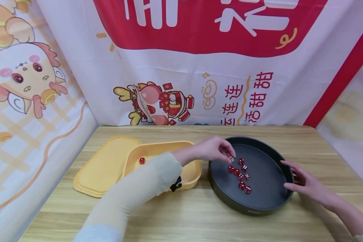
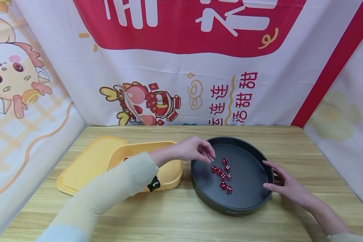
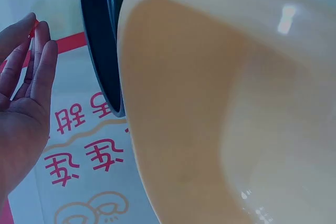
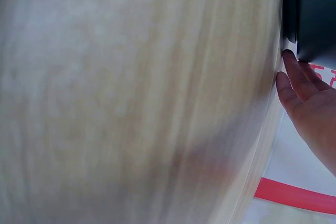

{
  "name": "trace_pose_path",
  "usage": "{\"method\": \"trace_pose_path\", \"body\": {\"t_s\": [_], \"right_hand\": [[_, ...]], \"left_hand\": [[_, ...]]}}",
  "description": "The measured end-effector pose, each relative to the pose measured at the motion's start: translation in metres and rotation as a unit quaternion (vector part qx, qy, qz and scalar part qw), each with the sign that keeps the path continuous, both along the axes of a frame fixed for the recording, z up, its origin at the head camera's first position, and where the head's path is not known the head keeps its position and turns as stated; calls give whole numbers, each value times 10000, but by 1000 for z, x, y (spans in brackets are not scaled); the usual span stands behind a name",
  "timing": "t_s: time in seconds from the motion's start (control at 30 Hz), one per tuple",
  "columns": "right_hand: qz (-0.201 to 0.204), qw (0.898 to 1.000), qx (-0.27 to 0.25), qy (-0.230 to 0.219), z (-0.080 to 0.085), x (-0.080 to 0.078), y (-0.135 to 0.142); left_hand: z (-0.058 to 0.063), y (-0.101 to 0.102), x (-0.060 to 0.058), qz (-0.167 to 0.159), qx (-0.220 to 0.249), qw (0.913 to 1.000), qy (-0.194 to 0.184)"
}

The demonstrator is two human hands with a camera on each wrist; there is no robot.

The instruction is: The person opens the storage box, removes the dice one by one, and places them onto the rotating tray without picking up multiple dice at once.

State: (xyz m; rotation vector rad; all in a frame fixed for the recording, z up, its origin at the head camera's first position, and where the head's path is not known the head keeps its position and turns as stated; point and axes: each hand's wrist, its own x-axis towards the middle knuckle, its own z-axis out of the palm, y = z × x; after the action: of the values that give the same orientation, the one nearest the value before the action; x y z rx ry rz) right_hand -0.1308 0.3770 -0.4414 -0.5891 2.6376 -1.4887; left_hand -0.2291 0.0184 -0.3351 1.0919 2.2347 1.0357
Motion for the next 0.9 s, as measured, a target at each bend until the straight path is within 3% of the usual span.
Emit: {"method": "trace_pose_path", "body": {"t_s": [0.4, 0.9], "right_hand": [[-21, 10000, -36, -38, 0, 0, 1], [31, 10000, -73, -9, -1, 0, 1]], "left_hand": [[-6, 24, -16, 226, -303, 9993, 6], [-17, 31, -25, 424, -905, 9949, 96]]}}
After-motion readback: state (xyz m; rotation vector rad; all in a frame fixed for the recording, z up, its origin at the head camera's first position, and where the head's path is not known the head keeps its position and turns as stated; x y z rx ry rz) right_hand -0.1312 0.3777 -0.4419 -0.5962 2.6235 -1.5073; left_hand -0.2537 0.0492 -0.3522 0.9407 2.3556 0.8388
